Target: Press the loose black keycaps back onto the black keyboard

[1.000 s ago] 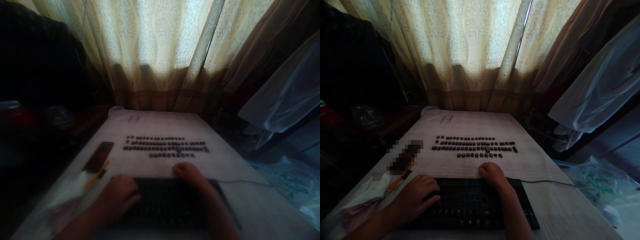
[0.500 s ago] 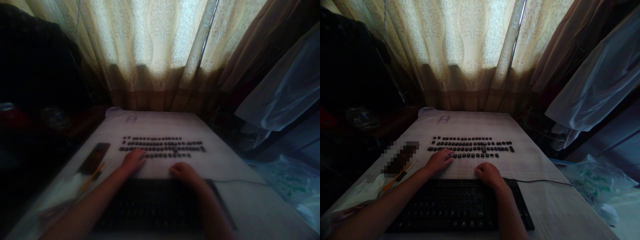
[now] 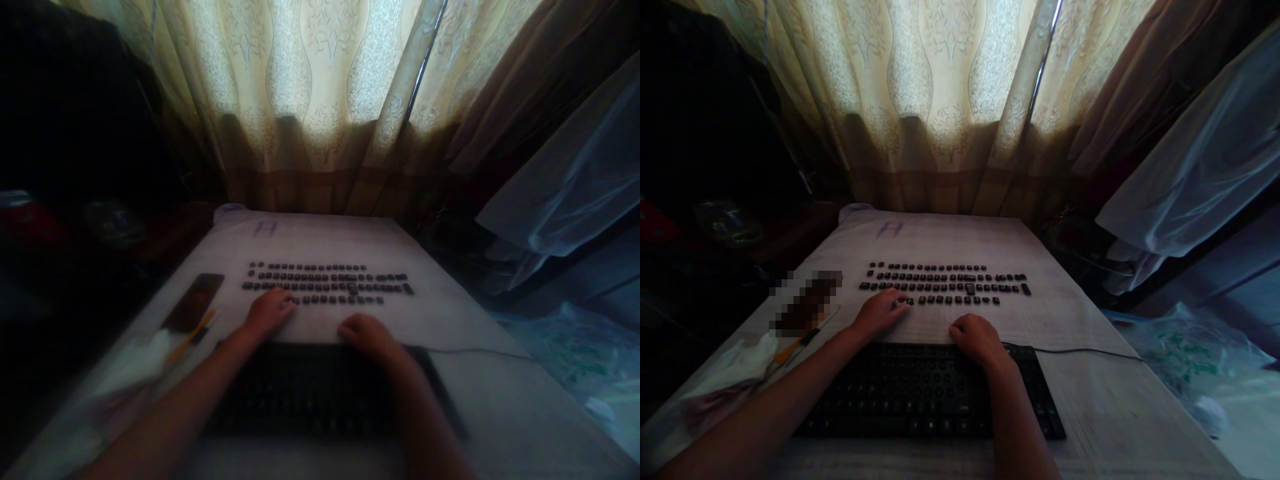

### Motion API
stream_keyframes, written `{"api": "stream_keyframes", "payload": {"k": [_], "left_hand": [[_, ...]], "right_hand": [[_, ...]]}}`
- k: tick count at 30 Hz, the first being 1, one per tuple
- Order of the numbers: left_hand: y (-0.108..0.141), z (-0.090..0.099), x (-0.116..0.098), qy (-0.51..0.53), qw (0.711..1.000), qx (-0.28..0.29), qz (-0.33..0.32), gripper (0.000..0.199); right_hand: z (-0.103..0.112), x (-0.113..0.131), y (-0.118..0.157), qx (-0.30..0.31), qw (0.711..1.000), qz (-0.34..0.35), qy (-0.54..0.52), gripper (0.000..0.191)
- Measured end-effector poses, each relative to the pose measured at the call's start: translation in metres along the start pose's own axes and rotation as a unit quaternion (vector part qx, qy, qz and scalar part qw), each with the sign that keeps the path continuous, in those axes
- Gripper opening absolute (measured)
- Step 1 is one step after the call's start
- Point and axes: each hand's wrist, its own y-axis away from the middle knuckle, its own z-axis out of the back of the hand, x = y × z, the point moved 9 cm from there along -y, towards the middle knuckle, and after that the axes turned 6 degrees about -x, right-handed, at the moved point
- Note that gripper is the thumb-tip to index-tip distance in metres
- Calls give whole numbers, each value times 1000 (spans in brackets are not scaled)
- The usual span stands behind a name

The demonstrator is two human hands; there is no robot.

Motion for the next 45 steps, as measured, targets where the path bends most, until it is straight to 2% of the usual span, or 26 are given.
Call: {"api": "stream_keyframes", "payload": {"k": [5,9,12,16,18,22,26,35,37,45], "left_hand": [[50,24,-20,64,996,-42,-48,9],[95,41,-33,97,990,-62,-80,8],[120,48,-36,110,987,-81,-90,9],[140,52,-40,116,980,-115,-115,11],[145,54,-43,112,976,-131,-131,12],[151,56,-45,101,972,-144,-154,15],[154,56,-47,102,972,-134,-165,17],[157,54,-57,109,971,-116,-177,20],[157,54,-52,108,973,-118,-169,17],[149,61,-11,48,988,-103,-105,17]], "right_hand": [[-2,16,6,-5,1000,26,15,23],[-4,43,27,-33,996,79,-8,23],[-3,69,57,-106,972,183,-103,24],[-4,83,94,-205,934,243,-162,22],[-8,89,102,-221,928,256,-158,22],[-18,101,107,-214,926,280,-136,21],[-25,105,110,-212,921,301,-127,19],[-28,105,114,-186,925,296,-146,14],[-28,103,111,-185,929,286,-144,13],[-33,88,100,-188,952,213,-116,15]]}}
